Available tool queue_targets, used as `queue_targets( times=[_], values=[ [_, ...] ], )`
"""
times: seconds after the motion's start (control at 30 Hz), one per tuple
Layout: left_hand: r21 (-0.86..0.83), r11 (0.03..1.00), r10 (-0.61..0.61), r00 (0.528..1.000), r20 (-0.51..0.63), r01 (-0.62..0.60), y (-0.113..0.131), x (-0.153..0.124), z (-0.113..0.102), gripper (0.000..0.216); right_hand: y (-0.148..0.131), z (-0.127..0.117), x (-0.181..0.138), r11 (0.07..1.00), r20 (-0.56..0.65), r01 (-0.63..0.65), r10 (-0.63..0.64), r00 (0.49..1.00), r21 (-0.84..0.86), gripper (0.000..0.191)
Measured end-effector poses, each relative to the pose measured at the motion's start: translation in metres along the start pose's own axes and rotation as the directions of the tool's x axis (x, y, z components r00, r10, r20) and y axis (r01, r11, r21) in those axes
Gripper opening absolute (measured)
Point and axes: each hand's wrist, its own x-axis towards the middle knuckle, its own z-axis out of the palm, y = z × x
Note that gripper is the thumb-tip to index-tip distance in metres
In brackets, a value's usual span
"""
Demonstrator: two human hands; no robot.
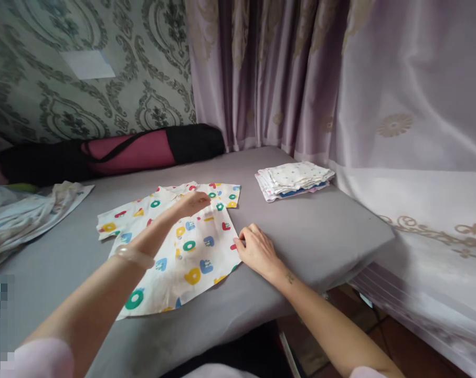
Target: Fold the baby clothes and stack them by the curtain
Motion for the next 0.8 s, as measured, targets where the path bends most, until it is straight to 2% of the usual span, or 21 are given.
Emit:
queue_targets(
  times=[0.1, 0.2, 0.37, 0.47, 0.63, 0.8],
  values=[
    [-0.047, 0.999, -0.001, 1.000, -0.005, 0.001, 0.024, 0.041, 0.027, 0.029, -0.004, -0.003, 0.002, 1.000, 0.038, -0.013, 0.014, 0.999, -0.029, 0.012],
    [-0.024, 0.997, -0.074, 0.997, -0.028, 0.073, 0.045, 0.072, 0.048, 0.030, -0.008, -0.006, 0.004, 1.000, 0.071, 0.007, -0.006, 0.997, -0.016, 0.007],
    [-0.008, 0.976, -0.219, 0.972, -0.087, 0.219, 0.068, 0.095, 0.069, 0.048, -0.012, -0.009, 0.003, 0.995, 0.106, -0.007, -0.003, 0.994, 0.095, 0.003],
    [-0.035, 0.962, -0.272, 0.956, -0.113, 0.270, 0.073, 0.098, 0.074, 0.050, -0.012, -0.011, -0.001, 0.988, 0.165, -0.031, 0.006, 0.986, 0.153, 0.006],
    [-0.144, 0.940, -0.325, 0.939, -0.112, 0.308, 0.067, 0.102, 0.073, 0.024, -0.017, -0.017, -0.007, 0.981, 0.212, 0.012, -0.054, 0.976, 0.194, 0.016],
    [-0.417, 0.848, -0.406, 0.906, -0.117, 0.326, 0.048, 0.110, 0.059, 0.009, -0.027, -0.023, -0.011, 0.978, 0.180, 0.090, -0.125, 0.976, 0.190, 0.021]
  ],
)
